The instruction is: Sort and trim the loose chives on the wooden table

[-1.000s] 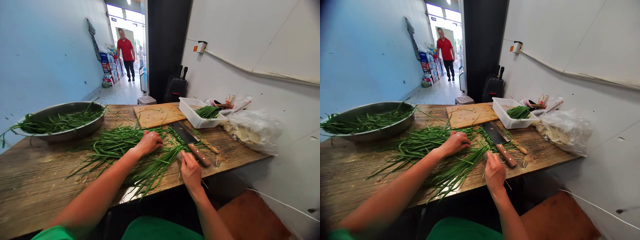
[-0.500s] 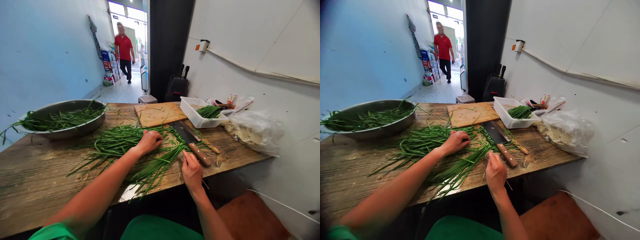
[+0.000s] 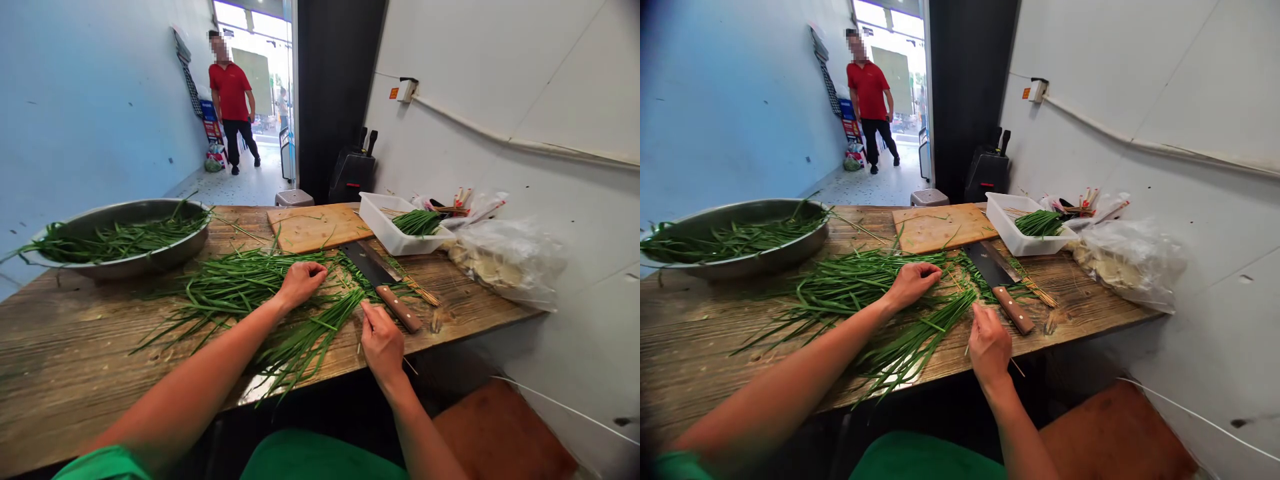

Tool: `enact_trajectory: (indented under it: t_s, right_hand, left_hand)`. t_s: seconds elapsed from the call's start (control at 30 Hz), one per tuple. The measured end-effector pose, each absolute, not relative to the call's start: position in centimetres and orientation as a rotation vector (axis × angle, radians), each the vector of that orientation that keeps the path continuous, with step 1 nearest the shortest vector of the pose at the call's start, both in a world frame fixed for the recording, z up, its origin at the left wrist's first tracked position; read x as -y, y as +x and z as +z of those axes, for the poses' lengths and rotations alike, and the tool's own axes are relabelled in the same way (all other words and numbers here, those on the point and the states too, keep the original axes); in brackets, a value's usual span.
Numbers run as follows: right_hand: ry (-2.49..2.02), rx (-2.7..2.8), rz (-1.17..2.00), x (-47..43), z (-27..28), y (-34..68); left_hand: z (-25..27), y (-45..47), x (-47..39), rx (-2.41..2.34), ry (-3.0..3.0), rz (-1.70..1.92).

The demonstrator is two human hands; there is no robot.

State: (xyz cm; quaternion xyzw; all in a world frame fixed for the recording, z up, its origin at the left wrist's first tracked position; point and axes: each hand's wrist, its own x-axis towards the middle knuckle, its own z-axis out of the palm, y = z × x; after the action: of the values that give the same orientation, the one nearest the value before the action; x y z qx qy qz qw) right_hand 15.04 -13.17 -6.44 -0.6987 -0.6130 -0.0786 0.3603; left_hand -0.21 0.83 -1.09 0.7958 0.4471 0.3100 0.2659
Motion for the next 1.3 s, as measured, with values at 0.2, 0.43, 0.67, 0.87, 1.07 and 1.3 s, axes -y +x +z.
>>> enact_trajectory:
  t_s: [0.2, 0.43, 0.67, 0.87, 1.07, 1.3]
  right_hand:
    - [-1.804, 1.582, -0.205, 13.2, -6.4, 15.0]
    - [-1.807, 1.587, -0.199, 13.1, -6.4, 15.1]
    - [-1.813, 1.592, -0.196, 13.2, -6.4, 15.0]
    - [-1.811, 1.595, -0.220, 13.2, -6.5, 15.0]
    - [-1.811, 1.595, -0.221, 13.1, -6.5, 15.1]
    - [-1.783, 1.630, -0.193, 12.9, -6.0, 15.4]
  left_hand:
    - [-1.1, -0.1, -0.7, -1.175, 2.141, 0.862]
    - [-0.9, -0.2, -0.6, -1.173, 2.145, 0.855]
    - [-1.2, -0.2, -0.7, -1.147, 2.147, 0.864]
    - [-1.4, -0.2, -0.8, -1.139, 2.170, 0.910]
    - [-1.9, 0.0, -0.6, -1.068, 2.304, 0.964]
    - [-0.9, 0.6, 0.5, -0.683, 2.446, 0.710]
